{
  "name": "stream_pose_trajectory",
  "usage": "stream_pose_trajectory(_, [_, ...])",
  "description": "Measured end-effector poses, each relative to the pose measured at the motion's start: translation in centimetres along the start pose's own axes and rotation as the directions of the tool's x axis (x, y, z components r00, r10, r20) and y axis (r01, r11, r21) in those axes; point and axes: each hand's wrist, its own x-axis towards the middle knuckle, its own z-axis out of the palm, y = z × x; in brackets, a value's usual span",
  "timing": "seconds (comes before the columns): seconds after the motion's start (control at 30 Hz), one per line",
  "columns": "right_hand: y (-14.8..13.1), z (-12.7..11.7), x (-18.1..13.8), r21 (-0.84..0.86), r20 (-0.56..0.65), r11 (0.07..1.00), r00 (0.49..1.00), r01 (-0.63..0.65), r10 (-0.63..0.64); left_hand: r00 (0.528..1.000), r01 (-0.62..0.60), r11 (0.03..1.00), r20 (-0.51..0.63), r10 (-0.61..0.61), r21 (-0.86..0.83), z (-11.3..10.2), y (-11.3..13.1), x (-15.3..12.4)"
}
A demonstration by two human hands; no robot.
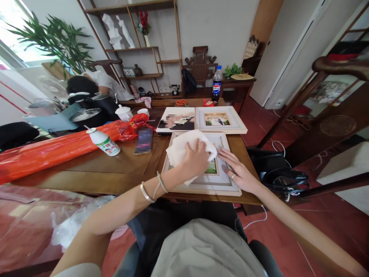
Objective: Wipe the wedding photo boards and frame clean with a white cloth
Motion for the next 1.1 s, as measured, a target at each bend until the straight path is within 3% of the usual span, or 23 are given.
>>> stream_pose_trajectory(0.1, [0.1, 0.0, -0.1, -0.005, 0.001, 1.0, 1.0, 0.012, -0.012, 0.989, -0.11, 0.994, -0.104, 0.108, -0.014, -0.2, -1.8, 2.7])
stream_pose_trajectory(0.27, [0.6, 0.1, -0.3, -0.03, -0.014, 1.0, 1.0, 0.003, -0.003, 0.922, -0.365, 0.93, -0.152, 0.356, -0.034, 0.6, -1.4, 5.5])
stream_pose_trajectory(0.4, [0.5, 0.0, -0.2, -0.015, -0.003, 1.0, 1.0, 0.021, -0.021, 0.933, -0.349, 0.937, -0.097, 0.347, -0.001, 1.0, -2.0, 5.2])
stream_pose_trajectory(0.53, [0.2, -0.2, 0.0, 0.003, 0.01, 1.0, 1.0, 0.029, -0.029, 0.963, -0.267, 0.962, -0.03, 0.269, 0.057, 0.8, -5.0, 3.2])
stream_pose_trajectory(0.67, [0.0, -0.1, 0.0, 0.007, 0.011, 1.0, 1.0, 0.019, -0.019, 0.995, -0.097, 0.984, 0.031, 0.093, 0.15, 0.2, -8.3, 0.5])
stream_pose_trajectory(0.77, [0.0, -0.1, 0.0, 0.001, 0.007, 1.0, 1.0, 0.014, -0.014, 0.997, -0.026, 0.988, 0.079, 0.014, 0.151, -0.7, -9.2, -2.0])
stream_pose_trajectory(0.87, [-0.1, -0.1, -0.1, -0.004, 0.006, 1.0, 1.0, 0.014, -0.014, 0.986, -0.064, 0.998, 0.157, 0.06, 0.022, -1.6, -8.0, -5.7])
stream_pose_trajectory(0.97, [-0.2, -0.2, 0.0, -0.01, 0.013, 1.0, 1.0, 0.01, -0.01, 0.969, -0.117, 0.986, 0.204, 0.14, -0.121, -1.8, -5.4, -10.1])
stream_pose_trajectory(1.1, [-0.3, -0.3, 0.0, -0.013, 0.023, 1.0, 1.0, -0.005, 0.005, 0.99, -0.114, 0.983, 0.061, 0.124, -0.147, -0.1, -2.7, -13.3])
